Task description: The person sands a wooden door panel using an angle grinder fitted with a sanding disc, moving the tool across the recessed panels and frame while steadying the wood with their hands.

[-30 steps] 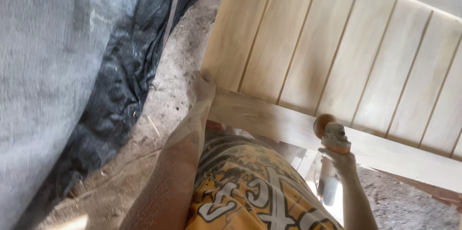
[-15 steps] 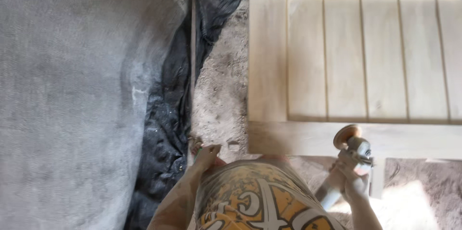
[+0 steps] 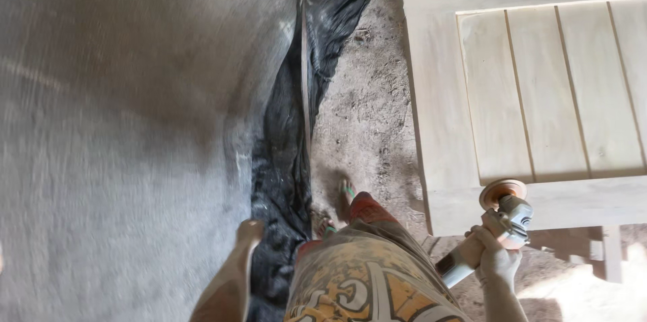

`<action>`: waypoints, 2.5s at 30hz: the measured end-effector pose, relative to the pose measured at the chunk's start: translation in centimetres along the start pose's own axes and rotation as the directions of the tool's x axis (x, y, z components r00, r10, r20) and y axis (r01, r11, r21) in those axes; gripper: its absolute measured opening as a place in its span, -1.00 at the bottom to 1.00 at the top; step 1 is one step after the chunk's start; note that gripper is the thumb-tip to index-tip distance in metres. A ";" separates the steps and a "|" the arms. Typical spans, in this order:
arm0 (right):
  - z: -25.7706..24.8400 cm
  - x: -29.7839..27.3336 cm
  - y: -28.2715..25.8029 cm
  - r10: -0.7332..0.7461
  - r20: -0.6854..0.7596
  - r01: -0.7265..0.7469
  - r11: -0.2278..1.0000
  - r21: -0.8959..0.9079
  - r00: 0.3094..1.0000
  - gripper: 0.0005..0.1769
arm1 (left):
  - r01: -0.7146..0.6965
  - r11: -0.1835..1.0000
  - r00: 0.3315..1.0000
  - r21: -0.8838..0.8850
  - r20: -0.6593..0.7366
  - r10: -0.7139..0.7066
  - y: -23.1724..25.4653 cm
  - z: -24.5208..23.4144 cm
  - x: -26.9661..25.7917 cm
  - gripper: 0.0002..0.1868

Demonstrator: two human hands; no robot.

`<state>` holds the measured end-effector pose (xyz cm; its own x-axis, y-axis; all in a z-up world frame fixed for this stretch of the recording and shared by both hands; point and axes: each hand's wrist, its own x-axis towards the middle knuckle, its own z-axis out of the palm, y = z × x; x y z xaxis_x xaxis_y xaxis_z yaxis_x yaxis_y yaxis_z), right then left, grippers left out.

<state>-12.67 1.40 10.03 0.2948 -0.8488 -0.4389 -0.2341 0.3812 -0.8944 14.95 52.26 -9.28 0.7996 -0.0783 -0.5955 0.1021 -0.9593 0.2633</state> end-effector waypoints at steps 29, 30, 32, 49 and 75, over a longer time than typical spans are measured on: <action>18.2 8.8 -4.2 0.272 -0.674 -0.304 0.950 0.074 0.686 -0.60 | -0.741 0.671 0.606 -0.026 0.406 0.684 42.1 -17.7 37.9 -0.70; 18.7 9.7 -5.3 0.266 -0.685 -0.297 0.952 0.076 0.678 -0.62 | -0.790 0.610 0.553 -0.063 0.356 0.753 44.8 -17.5 39.3 -0.71; 20.5 13.5 -7.7 0.269 -0.686 -0.285 0.954 0.093 0.677 -0.64 | -0.776 0.580 0.460 -0.246 0.407 0.789 50.9 -17.5 41.4 -0.72; 31.8 28.9 -15.2 0.398 -0.580 -0.552 0.827 -0.109 0.711 -0.56 | -0.930 0.156 -0.130 -0.333 0.695 0.707 80.9 -15.2 33.6 -0.46; 12.8 17.3 -6.0 0.672 -0.662 -0.554 0.706 0.441 0.330 -0.51 | -0.913 -0.323 -0.196 0.249 0.426 0.883 82.8 -9.3 33.7 -0.17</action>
<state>5.69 -10.85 6.68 -0.6738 -0.2667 -0.6891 0.0794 0.9010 -0.4264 55.87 -27.25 -0.55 -0.3193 -0.9473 0.0259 -0.9102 0.3142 0.2700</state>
